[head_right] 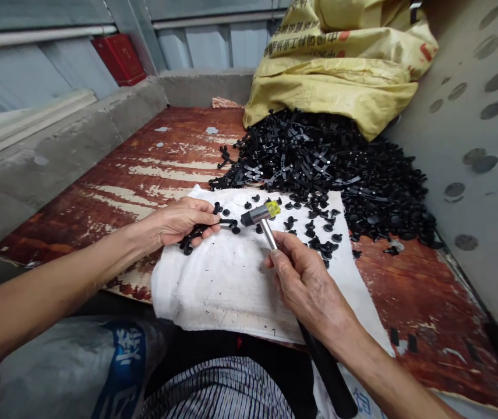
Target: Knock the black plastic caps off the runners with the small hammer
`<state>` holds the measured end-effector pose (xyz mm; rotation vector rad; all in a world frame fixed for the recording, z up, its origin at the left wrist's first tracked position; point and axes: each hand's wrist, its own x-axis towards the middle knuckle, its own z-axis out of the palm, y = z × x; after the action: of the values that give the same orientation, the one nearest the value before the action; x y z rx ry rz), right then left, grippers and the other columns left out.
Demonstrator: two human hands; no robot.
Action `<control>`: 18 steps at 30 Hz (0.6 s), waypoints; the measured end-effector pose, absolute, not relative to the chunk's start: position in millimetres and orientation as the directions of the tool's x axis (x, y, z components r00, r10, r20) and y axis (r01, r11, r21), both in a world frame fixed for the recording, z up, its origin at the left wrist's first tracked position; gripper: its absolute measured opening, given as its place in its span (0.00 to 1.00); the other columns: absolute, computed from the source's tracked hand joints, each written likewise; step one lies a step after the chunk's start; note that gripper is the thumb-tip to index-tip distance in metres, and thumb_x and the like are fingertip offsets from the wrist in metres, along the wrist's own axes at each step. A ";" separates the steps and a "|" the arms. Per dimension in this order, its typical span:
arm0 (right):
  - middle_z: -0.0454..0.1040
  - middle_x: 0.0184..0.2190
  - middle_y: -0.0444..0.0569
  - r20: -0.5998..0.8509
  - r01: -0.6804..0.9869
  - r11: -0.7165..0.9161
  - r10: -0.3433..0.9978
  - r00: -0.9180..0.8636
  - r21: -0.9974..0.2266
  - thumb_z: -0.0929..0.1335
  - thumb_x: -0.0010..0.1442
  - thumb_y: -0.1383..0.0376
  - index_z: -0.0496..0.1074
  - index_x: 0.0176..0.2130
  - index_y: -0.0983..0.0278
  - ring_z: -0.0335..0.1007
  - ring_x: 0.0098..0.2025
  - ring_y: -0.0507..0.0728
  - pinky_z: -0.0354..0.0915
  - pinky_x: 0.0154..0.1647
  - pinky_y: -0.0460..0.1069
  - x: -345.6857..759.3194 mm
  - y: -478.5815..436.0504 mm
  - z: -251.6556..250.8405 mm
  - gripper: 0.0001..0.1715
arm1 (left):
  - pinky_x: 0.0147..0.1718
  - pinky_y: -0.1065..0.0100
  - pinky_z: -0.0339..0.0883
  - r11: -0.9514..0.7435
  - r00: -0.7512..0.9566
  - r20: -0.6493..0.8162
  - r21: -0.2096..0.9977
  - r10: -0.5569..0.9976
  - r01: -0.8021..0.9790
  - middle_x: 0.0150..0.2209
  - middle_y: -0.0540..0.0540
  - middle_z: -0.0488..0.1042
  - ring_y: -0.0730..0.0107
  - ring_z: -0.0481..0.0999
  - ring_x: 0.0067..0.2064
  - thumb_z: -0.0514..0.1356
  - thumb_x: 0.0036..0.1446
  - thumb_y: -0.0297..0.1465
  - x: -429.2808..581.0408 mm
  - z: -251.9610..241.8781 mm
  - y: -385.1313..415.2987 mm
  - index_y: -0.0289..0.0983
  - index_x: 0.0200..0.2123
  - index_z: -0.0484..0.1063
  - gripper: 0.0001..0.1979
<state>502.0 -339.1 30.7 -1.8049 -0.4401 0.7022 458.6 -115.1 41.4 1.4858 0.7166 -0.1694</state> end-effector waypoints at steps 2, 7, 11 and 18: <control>0.69 0.25 0.43 -0.267 -0.080 -0.323 0.590 0.762 -0.943 0.66 0.57 0.55 0.68 0.45 0.62 0.54 0.16 0.47 0.52 0.13 0.44 500.5 -341.9 30.3 0.18 | 0.08 0.77 0.55 0.146 0.777 -0.547 0.836 0.313 0.529 0.20 0.47 0.72 0.79 0.65 0.15 0.57 0.55 0.17 459.1 41.8 -114.3 0.34 0.20 0.62 0.14; 0.70 0.28 0.43 -0.264 -0.106 -0.288 0.591 0.762 -0.952 0.67 0.57 0.53 0.65 0.48 0.61 0.55 0.17 0.48 0.53 0.14 0.45 498.4 -346.1 25.6 0.23 | 0.08 0.77 0.55 0.192 0.763 -0.570 0.822 0.305 0.537 0.20 0.46 0.72 0.77 0.65 0.15 0.58 0.54 0.17 459.7 42.2 -113.6 0.34 0.20 0.63 0.14; 0.69 0.28 0.42 -0.269 -0.115 -0.281 0.603 0.751 -0.953 0.67 0.57 0.52 0.65 0.46 0.60 0.54 0.17 0.48 0.52 0.14 0.45 498.4 -346.4 25.1 0.22 | 0.08 0.76 0.55 0.189 0.767 -0.566 0.824 0.302 0.534 0.20 0.45 0.73 0.77 0.65 0.15 0.58 0.54 0.17 459.7 41.2 -113.6 0.34 0.20 0.63 0.13; 0.69 0.28 0.43 -0.261 -0.091 -0.296 0.608 0.749 -0.951 0.66 0.58 0.52 0.65 0.49 0.61 0.55 0.17 0.48 0.52 0.14 0.46 498.6 -347.6 24.7 0.23 | 0.09 0.77 0.55 0.157 0.769 -0.560 0.827 0.308 0.540 0.20 0.46 0.73 0.78 0.65 0.15 0.59 0.53 0.17 460.3 39.5 -114.3 0.35 0.20 0.63 0.13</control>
<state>498.6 -347.6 24.7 -1.7481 -0.4091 0.7244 460.3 -114.3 39.5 1.4424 0.7377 -0.1889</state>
